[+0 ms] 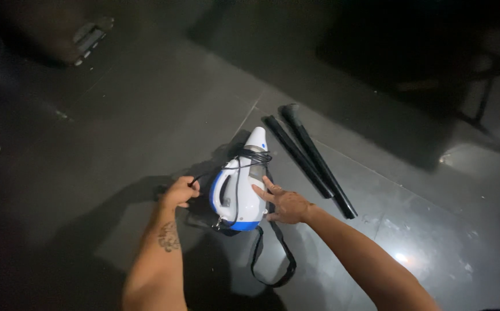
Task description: Assemble a handheld vacuum cleaner and plug it into a power outlet.
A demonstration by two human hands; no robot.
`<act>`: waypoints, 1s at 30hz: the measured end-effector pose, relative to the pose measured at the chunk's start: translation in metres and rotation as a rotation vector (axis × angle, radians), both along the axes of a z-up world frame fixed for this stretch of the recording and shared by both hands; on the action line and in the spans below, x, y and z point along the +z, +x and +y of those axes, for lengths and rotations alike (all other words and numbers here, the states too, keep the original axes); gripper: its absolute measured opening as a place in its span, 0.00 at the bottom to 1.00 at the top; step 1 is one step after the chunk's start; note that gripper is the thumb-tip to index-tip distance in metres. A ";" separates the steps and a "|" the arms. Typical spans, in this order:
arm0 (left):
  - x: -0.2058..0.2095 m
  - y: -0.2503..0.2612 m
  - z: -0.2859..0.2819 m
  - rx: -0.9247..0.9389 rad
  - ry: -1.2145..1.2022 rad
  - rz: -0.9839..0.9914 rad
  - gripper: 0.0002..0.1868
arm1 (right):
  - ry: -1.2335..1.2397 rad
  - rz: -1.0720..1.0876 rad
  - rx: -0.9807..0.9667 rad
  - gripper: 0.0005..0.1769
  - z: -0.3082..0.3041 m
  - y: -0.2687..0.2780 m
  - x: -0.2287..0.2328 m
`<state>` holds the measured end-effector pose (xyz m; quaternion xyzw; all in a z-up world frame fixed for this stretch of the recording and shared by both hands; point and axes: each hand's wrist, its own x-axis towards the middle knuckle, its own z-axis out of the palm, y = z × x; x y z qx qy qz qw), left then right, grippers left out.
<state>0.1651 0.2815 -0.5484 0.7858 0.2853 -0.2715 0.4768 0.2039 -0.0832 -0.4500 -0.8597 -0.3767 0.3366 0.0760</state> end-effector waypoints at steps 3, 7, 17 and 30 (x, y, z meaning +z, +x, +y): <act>-0.005 -0.003 -0.008 0.118 0.034 -0.067 0.03 | 0.004 0.011 -0.009 0.60 -0.004 0.000 0.000; -0.052 0.029 0.007 0.136 0.666 -0.530 0.05 | -0.011 0.017 -0.012 0.60 0.001 -0.001 0.007; 0.100 0.080 -0.075 0.203 0.608 -1.080 0.09 | 0.040 0.086 -0.063 0.59 -0.003 0.001 -0.003; 0.106 0.067 -0.180 -0.539 0.249 -1.238 0.05 | 0.721 0.802 -0.988 0.59 -0.015 0.048 -0.053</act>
